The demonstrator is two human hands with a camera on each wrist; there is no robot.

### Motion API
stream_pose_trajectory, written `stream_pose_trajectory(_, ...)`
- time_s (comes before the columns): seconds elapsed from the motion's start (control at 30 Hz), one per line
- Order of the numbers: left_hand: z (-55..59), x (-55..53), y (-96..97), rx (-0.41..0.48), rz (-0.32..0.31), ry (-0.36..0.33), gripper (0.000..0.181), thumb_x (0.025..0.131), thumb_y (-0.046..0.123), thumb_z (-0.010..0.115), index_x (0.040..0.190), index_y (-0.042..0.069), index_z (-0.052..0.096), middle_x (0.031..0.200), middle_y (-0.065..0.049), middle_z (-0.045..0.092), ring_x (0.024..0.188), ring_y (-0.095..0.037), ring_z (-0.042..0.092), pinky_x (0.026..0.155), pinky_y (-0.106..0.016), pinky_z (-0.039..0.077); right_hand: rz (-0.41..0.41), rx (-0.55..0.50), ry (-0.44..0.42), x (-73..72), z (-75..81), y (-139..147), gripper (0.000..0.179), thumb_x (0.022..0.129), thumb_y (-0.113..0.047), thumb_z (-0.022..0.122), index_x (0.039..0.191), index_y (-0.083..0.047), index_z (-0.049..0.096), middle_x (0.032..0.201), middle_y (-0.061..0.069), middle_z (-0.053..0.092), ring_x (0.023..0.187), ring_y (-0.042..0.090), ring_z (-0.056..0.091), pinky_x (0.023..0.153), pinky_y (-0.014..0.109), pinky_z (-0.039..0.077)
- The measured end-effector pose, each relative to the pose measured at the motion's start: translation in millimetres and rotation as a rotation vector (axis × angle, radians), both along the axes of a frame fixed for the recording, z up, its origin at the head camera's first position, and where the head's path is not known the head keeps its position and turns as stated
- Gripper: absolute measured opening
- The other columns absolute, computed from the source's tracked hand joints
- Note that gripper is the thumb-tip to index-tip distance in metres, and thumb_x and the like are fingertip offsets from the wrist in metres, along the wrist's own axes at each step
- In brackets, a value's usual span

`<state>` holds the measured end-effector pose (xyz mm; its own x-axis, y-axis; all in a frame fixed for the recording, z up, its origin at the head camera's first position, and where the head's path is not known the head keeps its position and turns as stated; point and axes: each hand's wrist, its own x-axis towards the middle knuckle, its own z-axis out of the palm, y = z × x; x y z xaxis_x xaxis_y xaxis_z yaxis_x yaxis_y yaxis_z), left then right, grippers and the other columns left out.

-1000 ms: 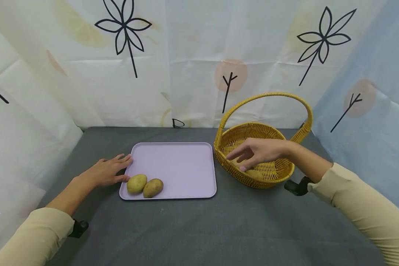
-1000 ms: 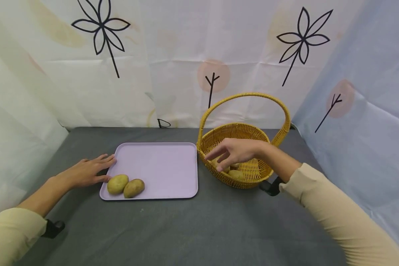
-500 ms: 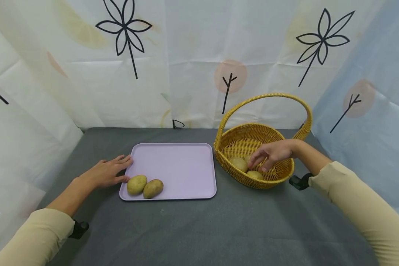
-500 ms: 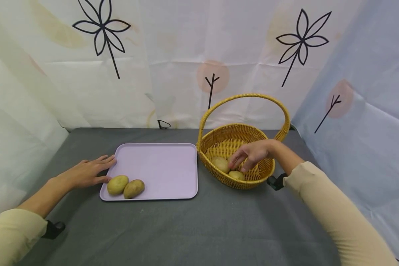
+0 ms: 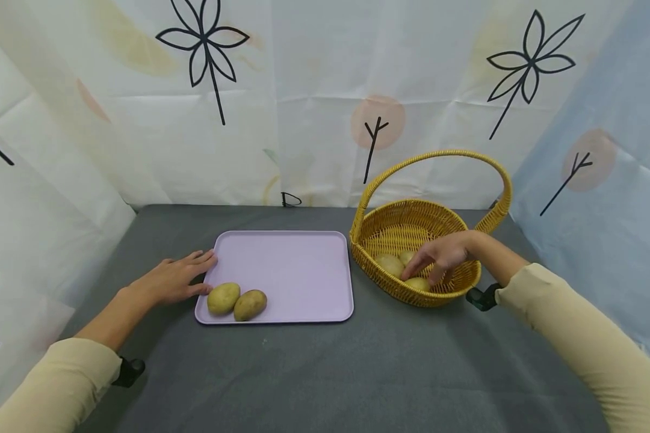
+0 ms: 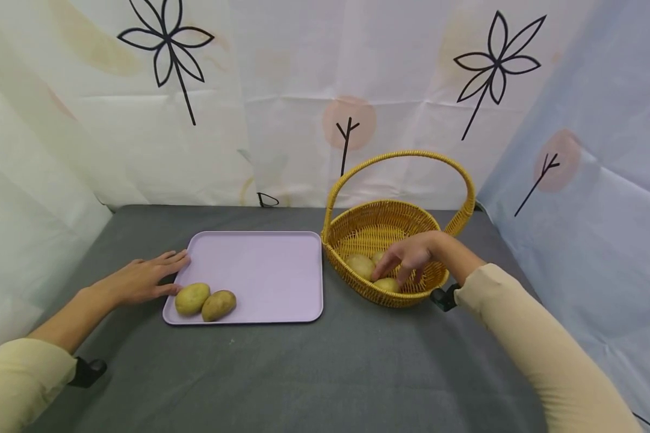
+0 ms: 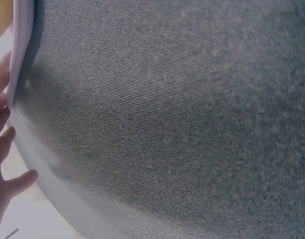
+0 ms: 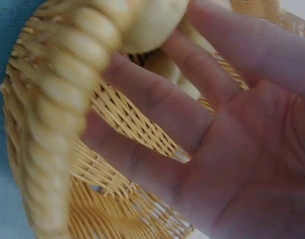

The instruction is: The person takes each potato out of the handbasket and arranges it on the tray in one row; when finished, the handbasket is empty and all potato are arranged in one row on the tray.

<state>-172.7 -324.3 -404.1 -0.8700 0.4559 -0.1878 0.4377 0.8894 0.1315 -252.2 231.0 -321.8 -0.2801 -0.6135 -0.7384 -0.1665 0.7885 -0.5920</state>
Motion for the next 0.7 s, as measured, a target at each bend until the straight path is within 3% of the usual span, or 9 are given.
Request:
stream_pose_trajectory(0.2, 1.0, -0.1, -0.1, 0.003, 0.008, -0.013, 0.076, 0.094, 0.047, 0.063, 0.149, 0.0, 0.041, 0.154, -0.026, 0.037, 0.14, -0.046, 0.035, 0.097, -0.072, 0.032, -0.031, 0.065, -0.021, -0.2, -4.0, -5.6, 0.052, 0.095, -0.005, 0.064, 0.145, -0.013, 0.053, 0.157, 0.018, 0.035, 0.14, 0.036, 0.037, 0.094, 0.047, 0.051)
stream_pose_trajectory(0.33, 1.4, 0.3, 0.8, 0.013, 0.015, -0.019, 0.076, 0.094, 0.047, 0.063, 0.15, -0.001, 0.041, 0.154, -0.025, 0.036, 0.14, -0.046, 0.034, 0.098, -0.072, 0.032, -0.056, 0.095, -0.053, -2.7, -4.4, -7.1, 0.053, 0.094, 0.002, 0.062, 0.145, -0.014, 0.054, 0.159, 0.018, 0.032, 0.145, 0.038, 0.029, 0.096, 0.048, 0.05)
stream_pose_trajectory(0.5, 1.0, 0.5, 1.4, 0.02, 0.009, -0.011, 0.076, 0.094, 0.046, 0.063, 0.149, -0.001, 0.041, 0.154, -0.025, 0.036, 0.14, -0.046, 0.034, 0.097, -0.072, 0.032, -0.037, 0.085, -0.073, -5.0, -3.7, -6.1, 0.058, 0.092, 0.008, 0.06, 0.146, -0.011, 0.052, 0.159, 0.019, 0.031, 0.147, 0.036, 0.023, 0.094, 0.039, 0.051)
stream_pose_trajectory(0.7, 0.5, 1.0, 0.6, 0.021, 0.007, -0.007, 0.075, 0.094, 0.045, 0.063, 0.149, -0.001, 0.041, 0.154, -0.026, 0.036, 0.14, -0.046, 0.035, 0.096, -0.072, 0.032, 0.02, 0.062, -0.044, -8.1, -3.7, -5.2, 0.056, 0.091, 0.0, 0.066, 0.145, -0.009, 0.052, 0.155, 0.016, 0.038, 0.144, 0.034, 0.028, 0.097, 0.034, 0.048)
